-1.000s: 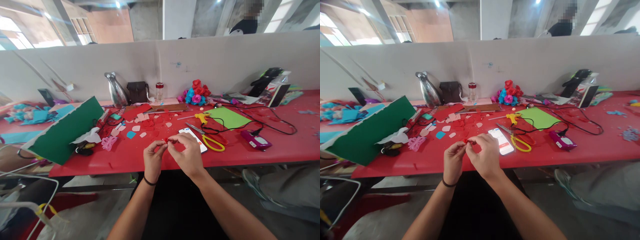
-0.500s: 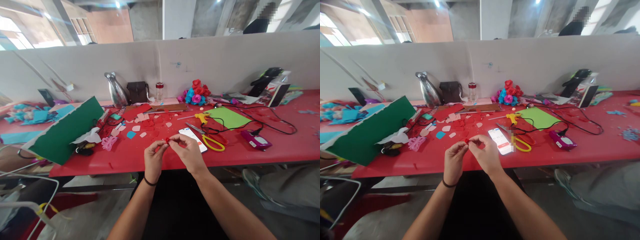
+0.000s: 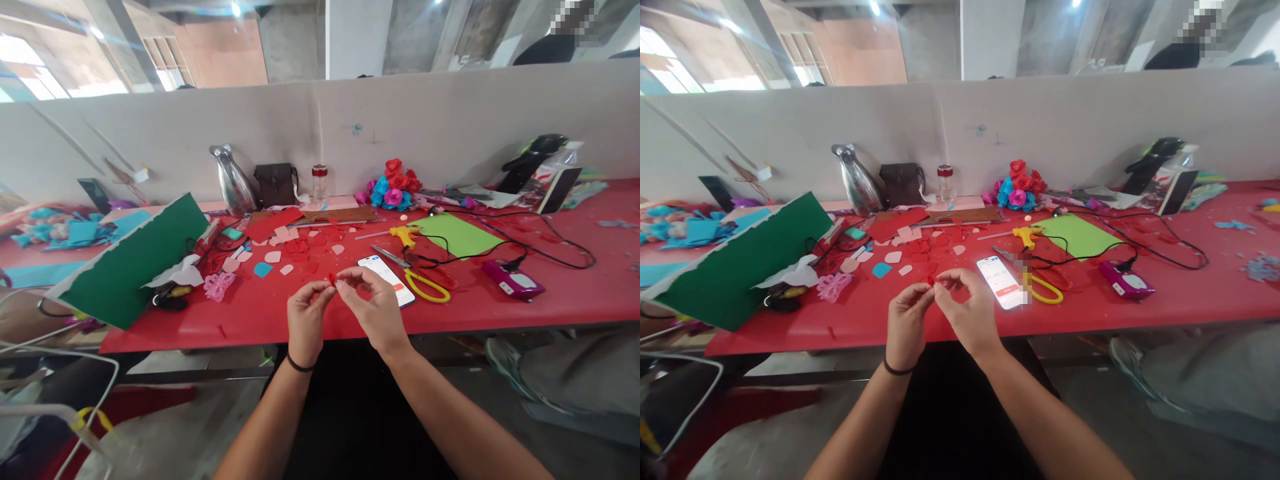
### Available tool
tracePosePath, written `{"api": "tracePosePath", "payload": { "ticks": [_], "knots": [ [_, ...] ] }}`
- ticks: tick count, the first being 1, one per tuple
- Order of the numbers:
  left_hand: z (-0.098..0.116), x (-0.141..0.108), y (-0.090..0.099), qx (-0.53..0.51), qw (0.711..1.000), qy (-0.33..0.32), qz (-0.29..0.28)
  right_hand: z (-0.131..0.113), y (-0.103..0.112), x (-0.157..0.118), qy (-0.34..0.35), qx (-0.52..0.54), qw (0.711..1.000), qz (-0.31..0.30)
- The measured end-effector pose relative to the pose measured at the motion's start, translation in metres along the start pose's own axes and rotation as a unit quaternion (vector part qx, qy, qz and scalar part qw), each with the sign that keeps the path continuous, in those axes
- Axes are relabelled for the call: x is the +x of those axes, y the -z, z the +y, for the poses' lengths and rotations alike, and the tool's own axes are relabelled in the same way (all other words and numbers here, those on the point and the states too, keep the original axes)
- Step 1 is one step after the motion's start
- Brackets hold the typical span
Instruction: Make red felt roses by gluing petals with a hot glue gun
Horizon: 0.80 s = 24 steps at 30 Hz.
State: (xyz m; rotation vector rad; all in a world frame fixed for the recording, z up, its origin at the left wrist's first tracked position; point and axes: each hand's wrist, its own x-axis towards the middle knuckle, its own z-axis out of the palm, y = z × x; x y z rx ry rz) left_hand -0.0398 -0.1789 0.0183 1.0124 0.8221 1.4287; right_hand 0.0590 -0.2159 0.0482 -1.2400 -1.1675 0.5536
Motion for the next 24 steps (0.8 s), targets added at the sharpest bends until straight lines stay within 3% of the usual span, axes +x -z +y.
{"api": "tracePosePath", "payload": {
  "ticks": [6, 14, 18, 24],
  "knots": [
    [-0.005, 0.000, 0.001, 0.019, 1.000, -0.015, 0.005, -0.009, 0.004, 0.002, 0.112, -0.137, 0.984, 0.018],
    [-0.003, -0.001, 0.002, 0.085, 0.995, -0.051, 0.014, -0.013, 0.006, 0.007, 0.154, -0.197, 0.968, 0.027],
    [-0.002, -0.001, 0.001, 0.086, 0.995, -0.059, 0.010, -0.013, 0.008, 0.009, 0.115, -0.148, 0.982, 0.004],
    [-0.003, 0.000, 0.000, 0.044, 0.998, -0.037, -0.008, -0.001, 0.007, 0.013, -0.043, 0.029, 0.997, -0.049]
  ]
}}
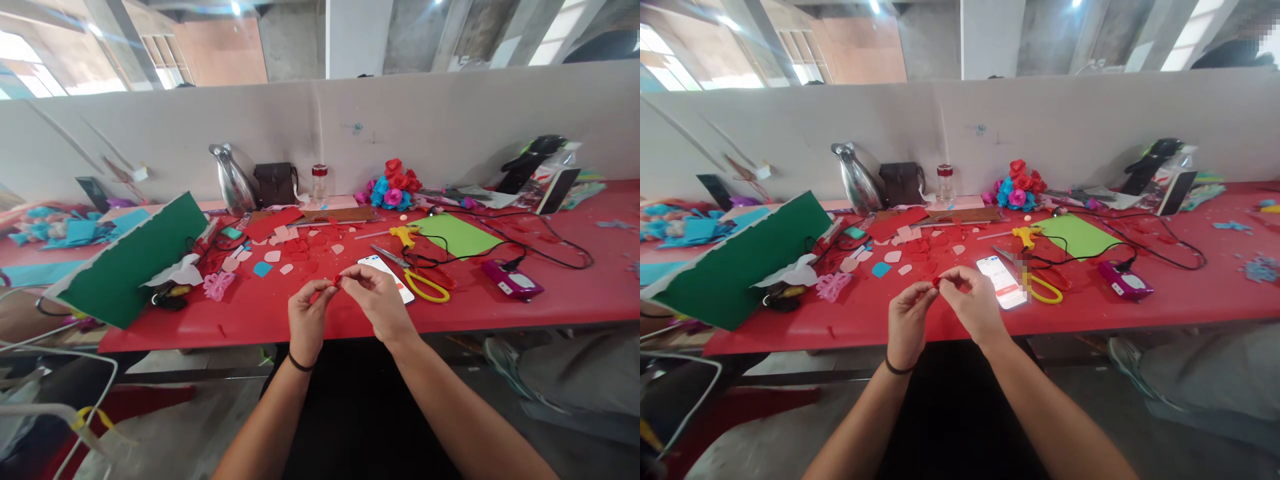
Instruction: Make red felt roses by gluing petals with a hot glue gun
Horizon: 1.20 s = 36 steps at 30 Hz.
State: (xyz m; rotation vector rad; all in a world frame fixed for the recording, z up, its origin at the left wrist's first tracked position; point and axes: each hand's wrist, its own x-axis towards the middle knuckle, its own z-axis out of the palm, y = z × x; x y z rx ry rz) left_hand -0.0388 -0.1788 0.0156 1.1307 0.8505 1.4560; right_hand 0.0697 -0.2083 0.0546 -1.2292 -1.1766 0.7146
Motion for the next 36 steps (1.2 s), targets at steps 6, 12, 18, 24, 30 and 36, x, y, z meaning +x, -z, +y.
{"api": "tracePosePath", "payload": {
  "ticks": [6, 12, 18, 24, 30, 36],
  "knots": [
    [0.002, 0.000, -0.001, -0.041, 0.999, 0.029, -0.021, 0.004, -0.002, 0.003, -0.058, 0.089, 0.994, -0.012],
    [0.000, 0.000, 0.003, -0.016, 0.999, 0.014, -0.038, 0.000, 0.003, 0.002, 0.004, -0.008, 1.000, -0.004],
    [-0.001, -0.001, 0.004, 0.009, 0.998, 0.002, -0.065, -0.007, 0.006, 0.000, 0.022, -0.085, 0.996, -0.007],
    [0.000, 0.001, 0.007, 0.046, 0.995, -0.017, -0.089, -0.008, 0.010, 0.003, 0.028, -0.098, 0.994, -0.027],
    [-0.001, 0.003, 0.009, 0.084, 0.991, -0.056, -0.087, -0.003, 0.012, 0.007, -0.003, -0.078, 0.996, -0.047],
    [-0.003, 0.004, 0.010, 0.086, 0.989, -0.070, -0.095, -0.002, 0.008, 0.005, -0.057, 0.020, 0.996, -0.068]
  ]
}}
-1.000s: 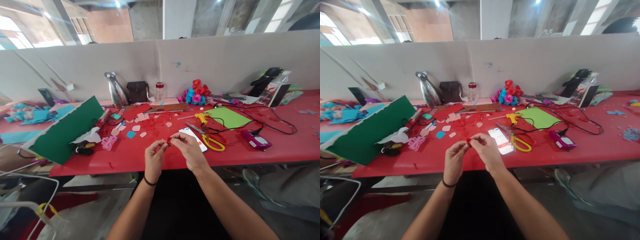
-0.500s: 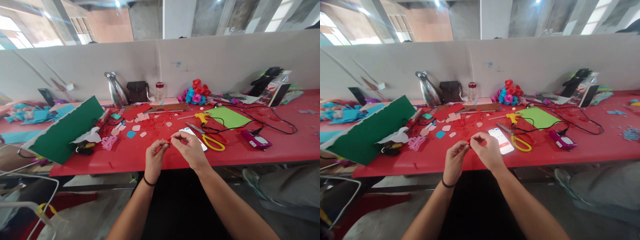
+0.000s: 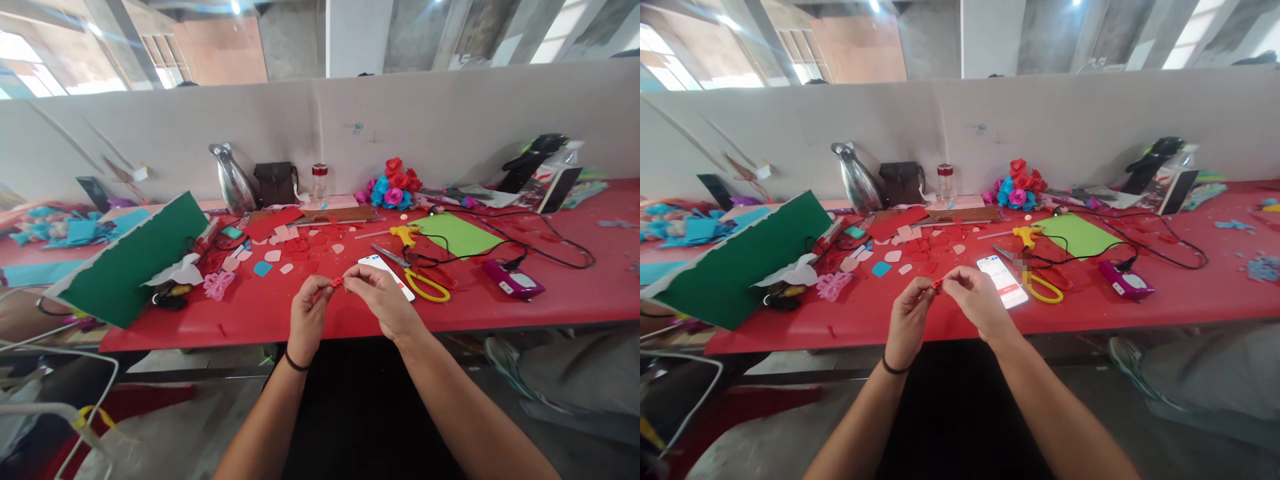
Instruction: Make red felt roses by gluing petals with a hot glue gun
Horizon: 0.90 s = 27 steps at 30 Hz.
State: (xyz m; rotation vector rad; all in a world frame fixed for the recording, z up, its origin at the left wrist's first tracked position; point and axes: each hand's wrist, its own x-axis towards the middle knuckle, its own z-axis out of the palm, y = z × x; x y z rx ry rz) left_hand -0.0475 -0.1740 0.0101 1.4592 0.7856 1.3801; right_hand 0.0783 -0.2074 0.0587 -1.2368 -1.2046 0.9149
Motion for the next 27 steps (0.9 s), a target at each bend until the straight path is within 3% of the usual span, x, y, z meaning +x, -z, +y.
{"api": "tracePosePath", "payload": {
  "ticks": [8, 15, 18, 22, 27],
  "knots": [
    [-0.002, 0.001, 0.002, 0.014, 0.999, -0.013, -0.027, 0.000, 0.007, 0.005, 0.038, -0.047, 0.998, -0.035],
    [0.003, 0.002, 0.006, 0.025, 0.999, -0.039, -0.027, -0.008, 0.010, 0.003, 0.089, -0.142, 0.986, -0.021],
    [0.003, 0.002, 0.006, 0.027, 0.999, -0.045, -0.006, -0.013, 0.010, 0.001, 0.108, -0.166, 0.980, 0.001],
    [0.000, 0.001, 0.004, 0.008, 0.998, -0.026, 0.049, -0.012, 0.007, -0.003, 0.105, -0.117, 0.985, 0.068],
    [-0.004, -0.001, 0.000, -0.027, 0.997, 0.006, 0.075, -0.006, -0.002, -0.011, 0.112, -0.098, 0.987, 0.063]
  ]
}}
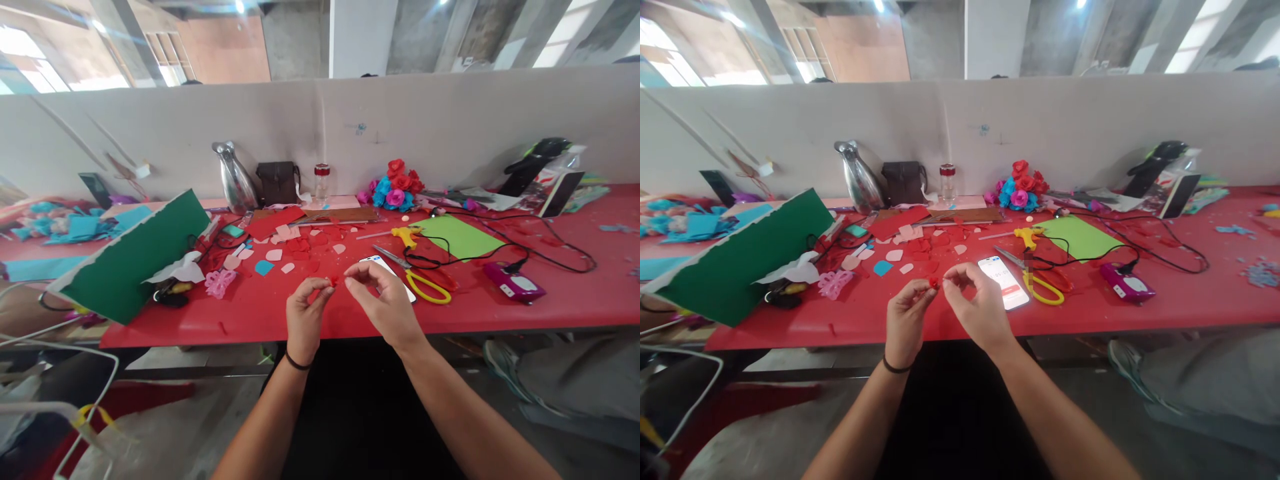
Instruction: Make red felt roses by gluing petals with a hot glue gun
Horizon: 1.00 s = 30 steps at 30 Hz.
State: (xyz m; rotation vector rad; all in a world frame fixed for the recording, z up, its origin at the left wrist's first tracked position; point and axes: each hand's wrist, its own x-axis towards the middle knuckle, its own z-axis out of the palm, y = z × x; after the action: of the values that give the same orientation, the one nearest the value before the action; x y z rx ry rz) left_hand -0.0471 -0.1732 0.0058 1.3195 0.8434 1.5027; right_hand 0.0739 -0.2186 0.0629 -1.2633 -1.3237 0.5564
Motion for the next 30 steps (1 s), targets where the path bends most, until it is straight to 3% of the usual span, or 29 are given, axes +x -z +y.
{"api": "tracePosePath", "payload": {
  "ticks": [12, 18, 26, 30],
  "knots": [
    [-0.012, 0.000, -0.003, -0.084, 0.993, 0.074, 0.034, 0.009, -0.012, -0.004, 0.000, -0.034, 0.999, -0.004],
    [-0.014, 0.000, -0.001, -0.081, 0.994, 0.064, 0.040, 0.007, -0.015, -0.004, 0.004, -0.064, 0.998, 0.001],
    [-0.015, -0.001, -0.003, -0.115, 0.987, 0.096, 0.055, 0.025, -0.024, -0.010, -0.081, 0.082, 0.993, -0.006],
    [-0.015, -0.001, -0.003, -0.116, 0.987, 0.100, 0.055, 0.025, -0.023, -0.011, -0.060, 0.060, 0.996, 0.012]
  ]
}}
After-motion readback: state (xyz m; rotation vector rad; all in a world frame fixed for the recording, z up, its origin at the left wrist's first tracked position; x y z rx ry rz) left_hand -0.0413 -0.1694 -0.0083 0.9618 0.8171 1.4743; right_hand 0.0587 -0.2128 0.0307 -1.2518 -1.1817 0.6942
